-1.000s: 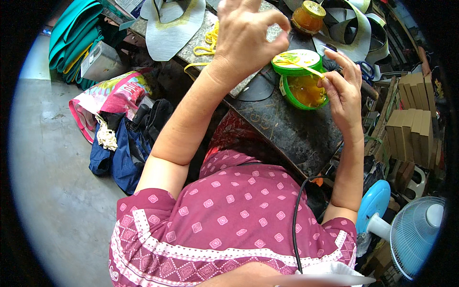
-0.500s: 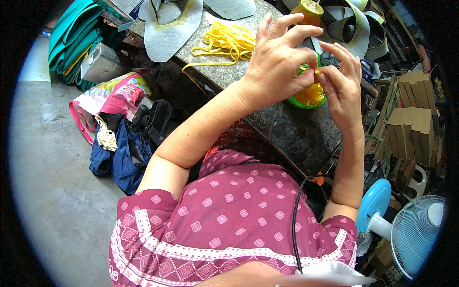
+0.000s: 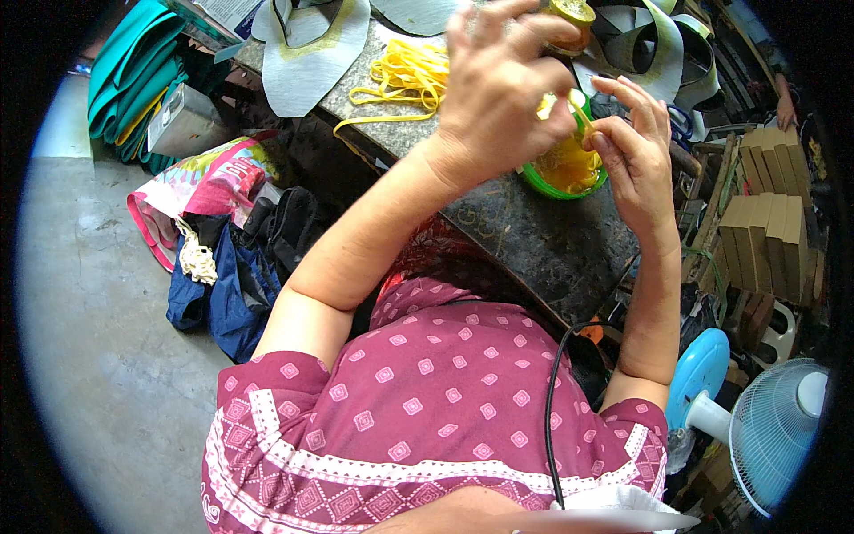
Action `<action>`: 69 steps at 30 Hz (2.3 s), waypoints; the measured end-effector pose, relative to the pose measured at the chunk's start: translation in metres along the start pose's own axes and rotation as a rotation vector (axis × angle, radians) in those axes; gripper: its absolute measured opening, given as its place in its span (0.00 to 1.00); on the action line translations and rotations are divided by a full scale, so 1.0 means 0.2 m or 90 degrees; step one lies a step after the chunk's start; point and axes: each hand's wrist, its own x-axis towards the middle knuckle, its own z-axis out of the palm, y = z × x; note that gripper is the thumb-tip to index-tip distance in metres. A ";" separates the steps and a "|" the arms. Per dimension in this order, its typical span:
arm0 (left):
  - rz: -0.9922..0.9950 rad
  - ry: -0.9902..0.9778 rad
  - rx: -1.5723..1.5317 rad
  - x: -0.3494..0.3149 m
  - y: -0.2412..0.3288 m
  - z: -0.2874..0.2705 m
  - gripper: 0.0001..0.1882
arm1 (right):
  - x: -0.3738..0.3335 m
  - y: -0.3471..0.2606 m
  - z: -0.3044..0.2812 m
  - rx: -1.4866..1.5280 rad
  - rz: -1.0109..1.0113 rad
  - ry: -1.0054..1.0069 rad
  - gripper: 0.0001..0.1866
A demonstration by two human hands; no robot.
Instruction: The person handles a small jar of orange substance, then opens a green container and pulls out yellow elastic cords. They repeatedly pull and arrange the cords on the table, then close the container and place the jar aside. The person briefly reaches into a bag of dark fabric items at the end.
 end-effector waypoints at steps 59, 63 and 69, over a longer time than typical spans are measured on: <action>-0.074 0.073 0.115 -0.08 -0.33 -0.17 0.15 | -0.09 0.08 0.04 0.018 0.050 0.007 0.05; 0.013 -0.052 -0.024 -0.10 0.03 0.02 0.09 | -0.05 0.03 0.02 0.002 0.021 0.021 0.04; 0.015 -0.034 -0.056 -0.07 0.09 0.06 0.05 | -0.02 -0.01 -0.02 0.000 0.022 0.028 0.05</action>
